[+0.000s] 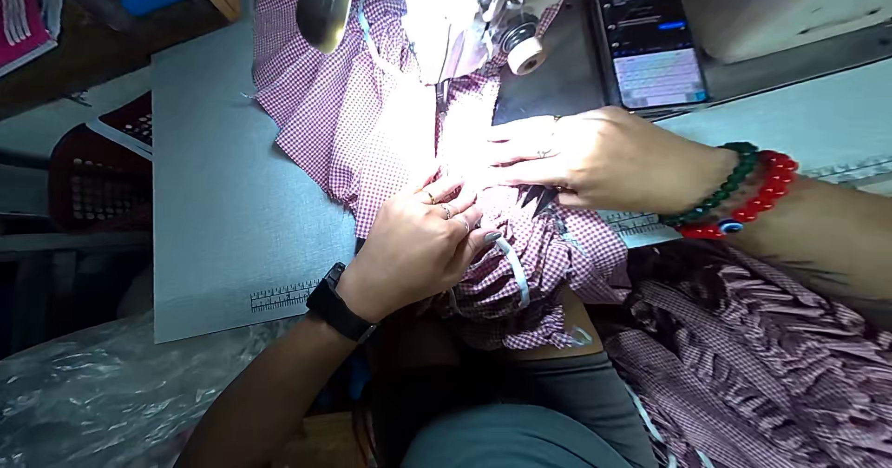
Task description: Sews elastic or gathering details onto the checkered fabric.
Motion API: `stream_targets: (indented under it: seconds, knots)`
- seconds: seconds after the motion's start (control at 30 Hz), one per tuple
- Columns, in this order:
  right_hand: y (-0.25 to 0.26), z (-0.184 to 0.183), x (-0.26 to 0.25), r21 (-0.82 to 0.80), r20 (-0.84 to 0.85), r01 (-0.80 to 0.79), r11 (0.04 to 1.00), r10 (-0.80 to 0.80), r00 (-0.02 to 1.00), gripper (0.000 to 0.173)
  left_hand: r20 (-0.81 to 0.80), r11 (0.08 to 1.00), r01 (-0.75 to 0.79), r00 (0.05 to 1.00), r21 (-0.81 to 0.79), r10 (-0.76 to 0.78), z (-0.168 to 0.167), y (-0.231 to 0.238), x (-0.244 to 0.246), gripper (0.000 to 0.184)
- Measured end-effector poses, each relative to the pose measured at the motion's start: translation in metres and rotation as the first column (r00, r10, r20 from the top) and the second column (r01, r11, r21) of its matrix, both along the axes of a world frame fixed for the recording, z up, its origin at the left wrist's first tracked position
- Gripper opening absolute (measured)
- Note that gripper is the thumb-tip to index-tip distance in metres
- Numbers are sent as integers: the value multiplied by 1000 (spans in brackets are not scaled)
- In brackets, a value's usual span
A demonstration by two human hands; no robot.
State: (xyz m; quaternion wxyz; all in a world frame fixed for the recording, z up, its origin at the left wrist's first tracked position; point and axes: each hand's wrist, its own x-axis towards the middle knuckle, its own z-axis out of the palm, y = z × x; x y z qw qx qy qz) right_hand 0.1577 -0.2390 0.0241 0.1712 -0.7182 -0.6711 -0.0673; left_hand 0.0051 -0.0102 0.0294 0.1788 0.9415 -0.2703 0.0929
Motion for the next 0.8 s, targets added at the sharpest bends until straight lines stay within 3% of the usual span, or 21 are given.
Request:
stream_targets:
  seconds: [0.17, 0.3, 0.43, 0.57, 0.8]
  knots:
    - [4, 2, 0, 21, 6, -4, 1000, 4, 1000, 40, -10, 1000, 10, 1000, -13, -10, 0, 2, 2, 33]
    - [8, 4, 0, 7, 27, 5, 1000, -5, 1000, 32, -8, 1000, -2, 1000, -25, 2, 0, 5, 7, 32]
    - [8, 5, 1, 7, 23, -3, 1000, 3, 1000, 41, -2, 1000, 3, 1000, -18, -4, 0, 6, 10, 34]
    - [6, 9, -10, 26, 11, 33, 999, -34, 999, 28, 4, 1000, 6, 1000, -29, -6, 0, 7, 11, 32]
    - [6, 3, 6, 10, 39, 0, 1000, -1, 999, 33, 24, 1000, -9, 1000, 10, 8, 0, 11, 17, 33]
